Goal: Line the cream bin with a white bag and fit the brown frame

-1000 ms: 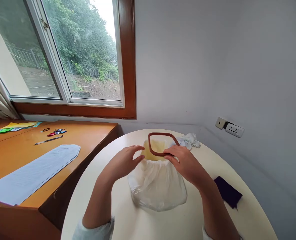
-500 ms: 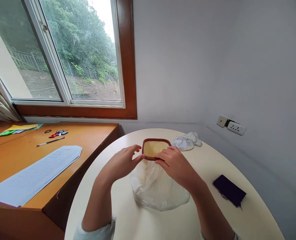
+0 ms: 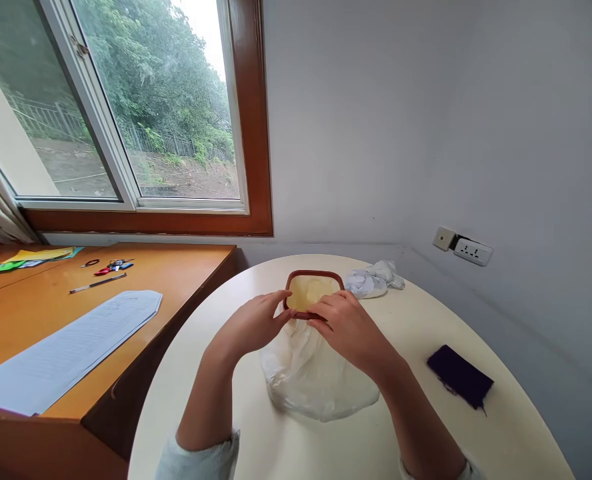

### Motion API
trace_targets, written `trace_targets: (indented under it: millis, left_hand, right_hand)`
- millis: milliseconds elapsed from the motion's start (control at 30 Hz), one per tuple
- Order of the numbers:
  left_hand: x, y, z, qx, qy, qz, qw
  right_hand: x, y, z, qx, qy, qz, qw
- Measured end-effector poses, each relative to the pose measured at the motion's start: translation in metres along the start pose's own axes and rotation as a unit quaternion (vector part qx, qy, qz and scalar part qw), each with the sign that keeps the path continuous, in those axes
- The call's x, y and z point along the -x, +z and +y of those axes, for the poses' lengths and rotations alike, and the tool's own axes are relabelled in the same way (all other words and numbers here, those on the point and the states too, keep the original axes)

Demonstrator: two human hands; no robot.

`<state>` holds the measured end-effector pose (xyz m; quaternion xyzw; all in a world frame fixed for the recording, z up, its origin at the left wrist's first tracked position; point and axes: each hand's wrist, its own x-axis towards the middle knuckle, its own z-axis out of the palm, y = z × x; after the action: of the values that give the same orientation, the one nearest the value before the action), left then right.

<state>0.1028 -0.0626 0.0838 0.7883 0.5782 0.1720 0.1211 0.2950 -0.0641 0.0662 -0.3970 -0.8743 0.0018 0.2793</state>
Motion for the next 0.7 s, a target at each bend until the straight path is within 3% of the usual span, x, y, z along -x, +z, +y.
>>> trace_targets:
  millis: [233, 500, 700]
  left_hand:
    - [-0.002, 0.004, -0.004, -0.005, 0.025, 0.012, 1.000]
    - [-0.004, 0.005, 0.000, -0.008, 0.028, -0.020, 0.999]
    - [-0.002, 0.001, 0.006, -0.004, 0.019, -0.034, 0.999]
  right_hand:
    - [0.005, -0.008, 0.022, -0.030, 0.067, 0.038, 0.997]
    - [0.010, -0.010, 0.035, -0.100, 0.201, -0.112, 0.968]
    - [0.009, -0.009, 0.032, -0.129, 0.227, -0.134, 0.956]
